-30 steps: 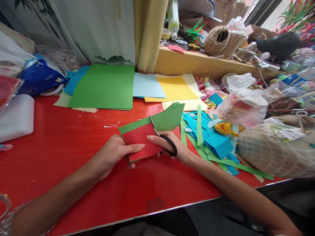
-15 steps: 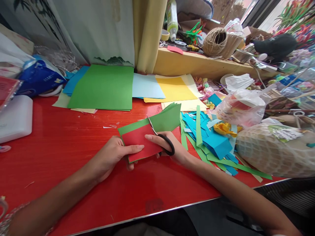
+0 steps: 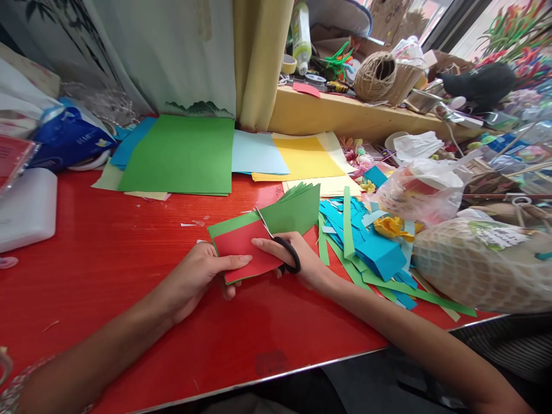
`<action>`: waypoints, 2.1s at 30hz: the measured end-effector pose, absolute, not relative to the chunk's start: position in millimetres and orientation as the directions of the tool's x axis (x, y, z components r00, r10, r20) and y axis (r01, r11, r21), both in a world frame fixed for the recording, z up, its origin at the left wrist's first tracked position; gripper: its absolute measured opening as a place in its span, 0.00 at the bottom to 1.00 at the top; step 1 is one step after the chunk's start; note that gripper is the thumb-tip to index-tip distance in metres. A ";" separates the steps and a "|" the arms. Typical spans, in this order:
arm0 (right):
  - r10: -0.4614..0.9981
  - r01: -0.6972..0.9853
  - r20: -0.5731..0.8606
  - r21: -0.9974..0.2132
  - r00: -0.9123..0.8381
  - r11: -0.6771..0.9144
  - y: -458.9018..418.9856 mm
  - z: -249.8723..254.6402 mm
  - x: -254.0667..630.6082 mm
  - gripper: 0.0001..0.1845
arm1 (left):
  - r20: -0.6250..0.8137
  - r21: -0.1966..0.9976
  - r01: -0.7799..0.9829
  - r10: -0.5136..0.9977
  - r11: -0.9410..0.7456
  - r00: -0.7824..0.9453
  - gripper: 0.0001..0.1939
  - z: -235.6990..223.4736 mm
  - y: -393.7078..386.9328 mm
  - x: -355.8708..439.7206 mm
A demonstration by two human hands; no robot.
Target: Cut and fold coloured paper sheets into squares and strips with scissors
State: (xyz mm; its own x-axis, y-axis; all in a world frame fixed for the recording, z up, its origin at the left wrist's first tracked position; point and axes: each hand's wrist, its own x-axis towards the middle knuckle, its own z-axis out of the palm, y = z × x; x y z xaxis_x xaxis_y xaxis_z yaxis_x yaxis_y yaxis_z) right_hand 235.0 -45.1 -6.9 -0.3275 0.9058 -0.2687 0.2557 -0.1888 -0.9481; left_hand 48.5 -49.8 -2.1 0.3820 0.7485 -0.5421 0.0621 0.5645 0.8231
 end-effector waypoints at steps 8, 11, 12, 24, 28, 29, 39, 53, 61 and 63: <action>0.916 0.240 -0.265 -0.951 -0.301 -0.196 -41.5 -12.6 236.0 0.25 | -0.538 0.818 0.044 0.735 0.574 0.413 0.15 -4.3 -50.0 48.4; 0.913 0.183 -0.250 -0.963 -0.322 -0.199 -40.1 -11.7 235.1 0.24 | -0.517 0.833 0.039 0.750 0.553 0.412 0.10 -0.6 -44.3 43.3; 0.913 0.152 -0.237 -0.969 -0.332 -0.197 -39.8 -10.5 235.1 0.24 | -0.515 0.835 0.040 0.753 0.549 0.410 0.08 1.7 -41.8 40.8; 0.815 0.046 -0.225 -0.970 -0.534 -0.237 -34.9 -5.0 244.6 0.21 | -0.589 0.755 0.167 0.543 0.634 0.599 0.03 14.8 -39.8 30.6; 0.897 -0.032 -0.203 -0.972 -0.393 -0.234 -36.2 -8.1 241.3 0.19 | -0.580 0.768 0.064 0.649 0.637 0.492 0.07 12.0 -42.4 35.9; 0.925 -0.054 -0.181 -0.976 -0.334 -0.211 -36.5 -8.4 240.4 0.19 | -0.557 0.785 0.001 0.705 0.620 0.439 0.09 10.9 -43.9 38.7; 0.987 -0.122 -0.030 -0.991 -0.161 -0.050 -42.6 -19.7 234.8 0.17 | -0.359 0.912 -0.105 0.894 0.397 0.267 0.14 -3.1 -62.4 63.8; 0.926 0.221 -0.125 -0.974 -0.355 -0.047 -40.6 -0.5 257.5 0.13 | -0.273 0.956 -0.100 0.962 0.275 0.026 0.13 -3.4 -44.7 49.3; 0.835 0.379 -0.336 -0.910 -0.435 -0.169 -43.1 4.5 263.5 0.14 | -0.190 0.960 -0.219 0.981 0.174 -0.051 0.09 -1.2 -40.5 45.5; 0.835 0.377 -0.338 -0.910 -0.435 -0.171 -43.9 5.3 261.6 0.14 | -0.201 0.961 -0.207 0.978 0.185 -0.060 0.10 -1.8 -41.0 45.9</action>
